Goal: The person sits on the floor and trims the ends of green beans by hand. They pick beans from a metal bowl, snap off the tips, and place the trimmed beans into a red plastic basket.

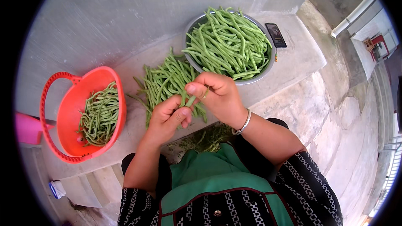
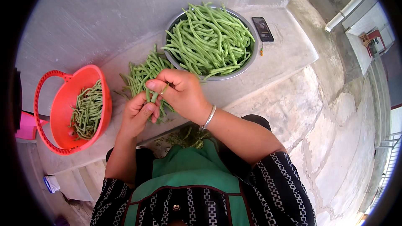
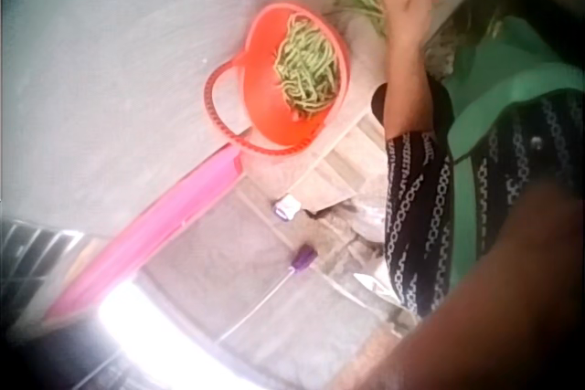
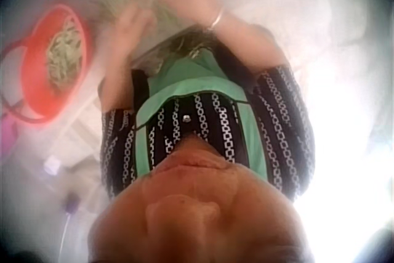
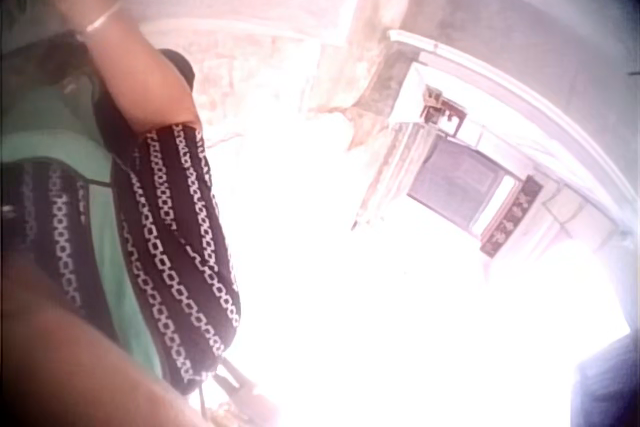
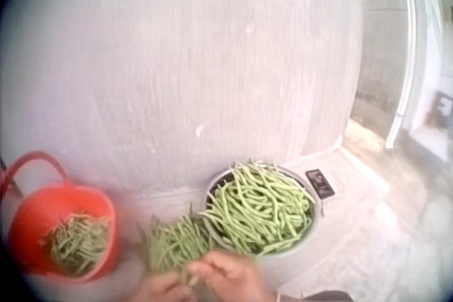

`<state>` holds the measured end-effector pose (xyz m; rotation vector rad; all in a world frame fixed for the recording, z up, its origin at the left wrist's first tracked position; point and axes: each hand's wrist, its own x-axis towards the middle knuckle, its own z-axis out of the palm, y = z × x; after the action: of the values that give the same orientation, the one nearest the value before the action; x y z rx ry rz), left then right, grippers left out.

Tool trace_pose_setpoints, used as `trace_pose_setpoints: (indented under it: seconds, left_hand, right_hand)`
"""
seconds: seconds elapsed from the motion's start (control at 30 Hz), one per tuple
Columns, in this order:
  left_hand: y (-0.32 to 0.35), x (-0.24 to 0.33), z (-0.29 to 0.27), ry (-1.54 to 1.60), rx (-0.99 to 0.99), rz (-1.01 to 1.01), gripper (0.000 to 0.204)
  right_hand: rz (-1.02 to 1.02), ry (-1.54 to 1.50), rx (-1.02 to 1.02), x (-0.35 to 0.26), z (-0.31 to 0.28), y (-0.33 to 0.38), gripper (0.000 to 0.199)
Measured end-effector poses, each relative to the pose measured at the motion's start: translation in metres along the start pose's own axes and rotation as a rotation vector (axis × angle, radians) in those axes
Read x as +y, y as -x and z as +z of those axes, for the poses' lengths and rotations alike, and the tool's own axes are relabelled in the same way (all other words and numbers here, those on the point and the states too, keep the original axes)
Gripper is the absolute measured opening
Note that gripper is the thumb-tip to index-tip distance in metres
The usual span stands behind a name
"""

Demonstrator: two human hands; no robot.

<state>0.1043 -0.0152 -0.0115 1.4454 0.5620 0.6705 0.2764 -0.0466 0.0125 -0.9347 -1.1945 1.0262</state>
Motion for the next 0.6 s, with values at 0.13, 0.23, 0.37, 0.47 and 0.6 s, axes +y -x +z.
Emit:
trace_pose_setpoints:
  seconds: [0.13,0.23,0.37,0.47,0.6]
  left_hand:
    - [-0.002,-0.003,0.004,0.073,0.007,0.023,0.020]
    - [-0.003,-0.003,0.004,0.081,0.044,0.053,0.019]
    - [-0.001,-0.009,-0.004,0.078,0.128,0.068,0.019]
    - [0.003,-0.002,-0.016,-0.011,0.160,0.043,0.017]
    - [0.008,0.004,-0.026,-0.220,0.207,0.064,0.016]
  right_hand:
    - [0.107,-0.150,-0.010,0.002,0.003,-0.003,0.022]
    - [0.261,-0.361,0.099,0.011,0.008,-0.003,0.021]
    - [0.317,-0.451,0.092,0.010,0.007,-0.005,0.018]
    - [0.030,0.070,-0.054,0.008,0.001,-0.006,0.013]
    - [-0.258,0.523,-0.220,0.005,-0.011,-0.010,0.011]
